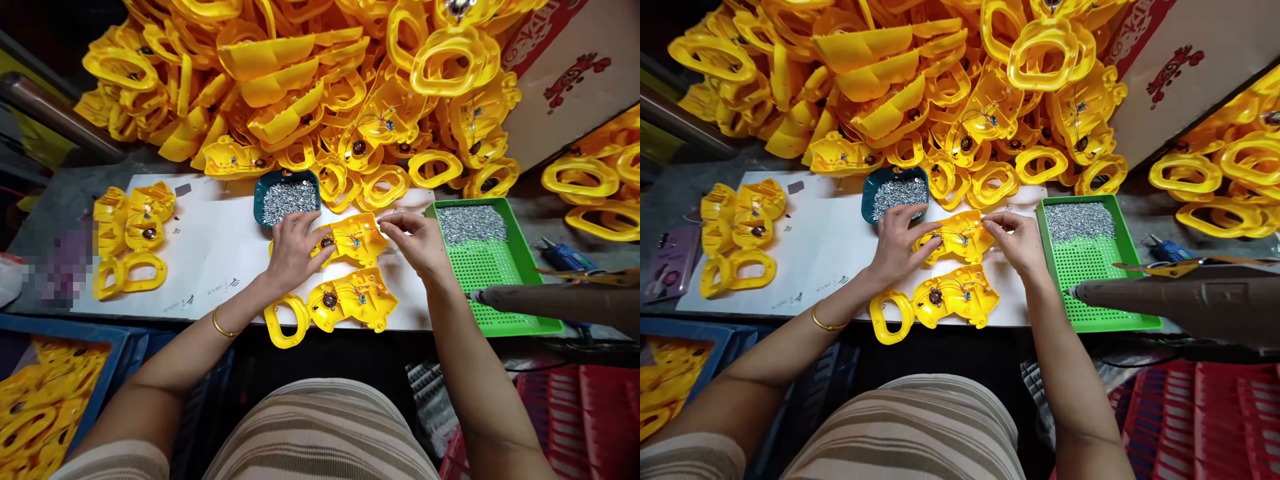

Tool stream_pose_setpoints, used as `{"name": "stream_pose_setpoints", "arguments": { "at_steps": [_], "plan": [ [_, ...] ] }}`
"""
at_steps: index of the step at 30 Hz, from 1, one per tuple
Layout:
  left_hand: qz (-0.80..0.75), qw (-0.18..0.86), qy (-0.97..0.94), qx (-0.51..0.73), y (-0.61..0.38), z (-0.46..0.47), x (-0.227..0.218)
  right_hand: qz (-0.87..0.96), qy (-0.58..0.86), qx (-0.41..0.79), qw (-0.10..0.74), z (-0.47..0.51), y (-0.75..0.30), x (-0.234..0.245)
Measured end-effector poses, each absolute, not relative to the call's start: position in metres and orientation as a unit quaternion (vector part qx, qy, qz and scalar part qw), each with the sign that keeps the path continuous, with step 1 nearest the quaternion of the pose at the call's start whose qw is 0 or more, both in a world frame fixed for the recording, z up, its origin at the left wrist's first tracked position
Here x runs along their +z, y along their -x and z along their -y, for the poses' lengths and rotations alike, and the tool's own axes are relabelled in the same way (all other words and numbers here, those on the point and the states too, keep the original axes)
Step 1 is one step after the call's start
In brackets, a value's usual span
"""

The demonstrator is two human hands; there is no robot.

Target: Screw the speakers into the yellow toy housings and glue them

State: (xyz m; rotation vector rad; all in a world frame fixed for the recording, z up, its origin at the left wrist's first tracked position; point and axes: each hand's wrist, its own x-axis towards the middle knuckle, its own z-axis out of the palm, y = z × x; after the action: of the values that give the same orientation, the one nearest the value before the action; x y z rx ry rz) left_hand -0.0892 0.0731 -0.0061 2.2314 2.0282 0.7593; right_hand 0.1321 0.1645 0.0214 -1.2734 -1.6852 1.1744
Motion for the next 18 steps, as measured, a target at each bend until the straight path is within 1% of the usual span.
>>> {"name": "stream_pose_setpoints", "arguments": {
  "at_steps": [3,6,11,15,18],
  "plan": [
    [-0.645,0.04,-0.711,0.276,0.076,-0.094,-0.011,0.565,0.499,0.537,0.38,-0.159,-0.134,0.016],
    [-0.633,0.071,-0.716,0.287,0.054,-0.113,-0.009,0.54,0.503,0.557,0.381,-0.158,-0.133,0.013],
    [-0.634,0.119,-0.702,0.301,0.033,-0.122,0.0,0.548,0.499,0.555,0.377,-0.156,-0.131,0.01],
    [-0.647,0.147,-0.678,0.317,0.035,-0.122,-0.001,0.562,0.474,0.545,0.403,-0.155,-0.13,0.0],
    [-0.652,0.157,-0.67,0.319,0.036,-0.121,-0.004,0.594,0.491,0.488,0.41,-0.154,-0.133,-0.005]
  ]
}}
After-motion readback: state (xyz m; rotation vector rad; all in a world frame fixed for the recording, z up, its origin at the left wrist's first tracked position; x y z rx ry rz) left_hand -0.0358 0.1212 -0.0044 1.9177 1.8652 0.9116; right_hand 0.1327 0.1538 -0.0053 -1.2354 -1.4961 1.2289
